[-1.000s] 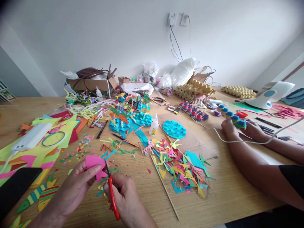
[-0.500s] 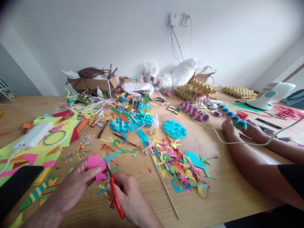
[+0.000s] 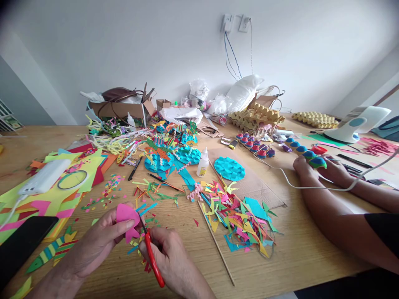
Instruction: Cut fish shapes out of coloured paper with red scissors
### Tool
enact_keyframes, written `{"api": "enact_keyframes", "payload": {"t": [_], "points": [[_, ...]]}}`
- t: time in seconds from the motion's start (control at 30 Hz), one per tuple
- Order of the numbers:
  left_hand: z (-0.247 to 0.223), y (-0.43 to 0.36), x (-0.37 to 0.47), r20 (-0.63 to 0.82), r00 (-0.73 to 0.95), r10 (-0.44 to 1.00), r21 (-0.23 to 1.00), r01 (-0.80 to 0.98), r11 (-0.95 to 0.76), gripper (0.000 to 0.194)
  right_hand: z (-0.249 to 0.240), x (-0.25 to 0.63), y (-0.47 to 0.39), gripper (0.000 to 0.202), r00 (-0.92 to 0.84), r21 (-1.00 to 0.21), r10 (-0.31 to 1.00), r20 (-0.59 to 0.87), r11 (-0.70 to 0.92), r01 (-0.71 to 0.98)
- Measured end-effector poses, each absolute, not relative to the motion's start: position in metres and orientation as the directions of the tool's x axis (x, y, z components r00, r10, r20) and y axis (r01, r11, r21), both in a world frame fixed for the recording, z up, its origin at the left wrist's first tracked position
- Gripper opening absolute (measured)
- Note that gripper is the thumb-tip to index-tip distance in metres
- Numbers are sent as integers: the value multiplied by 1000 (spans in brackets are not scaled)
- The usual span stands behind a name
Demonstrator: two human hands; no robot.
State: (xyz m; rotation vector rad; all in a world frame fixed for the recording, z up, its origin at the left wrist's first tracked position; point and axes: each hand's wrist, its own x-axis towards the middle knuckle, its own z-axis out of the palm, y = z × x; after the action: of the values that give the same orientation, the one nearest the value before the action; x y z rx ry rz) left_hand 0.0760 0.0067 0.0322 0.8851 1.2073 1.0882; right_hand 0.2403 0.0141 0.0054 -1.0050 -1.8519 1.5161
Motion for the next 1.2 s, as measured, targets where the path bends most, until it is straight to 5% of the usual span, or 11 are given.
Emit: {"api": "enact_keyframes", "payload": {"t": [0.47, 0.8, 1.2], "points": [[33, 10, 74, -234, 82, 969, 960, -136, 244, 12, 4, 242, 16, 29, -585, -986, 809, -66, 38, 164], [28, 13, 60, -192, 270, 944, 975, -57, 214, 12, 6, 247, 14, 34, -609, -960, 793, -13, 160, 229], [32, 9, 56, -225, 272, 936, 971, -16, 238, 12, 6, 248, 14, 26, -631, -922, 776, -28, 224, 316]]}}
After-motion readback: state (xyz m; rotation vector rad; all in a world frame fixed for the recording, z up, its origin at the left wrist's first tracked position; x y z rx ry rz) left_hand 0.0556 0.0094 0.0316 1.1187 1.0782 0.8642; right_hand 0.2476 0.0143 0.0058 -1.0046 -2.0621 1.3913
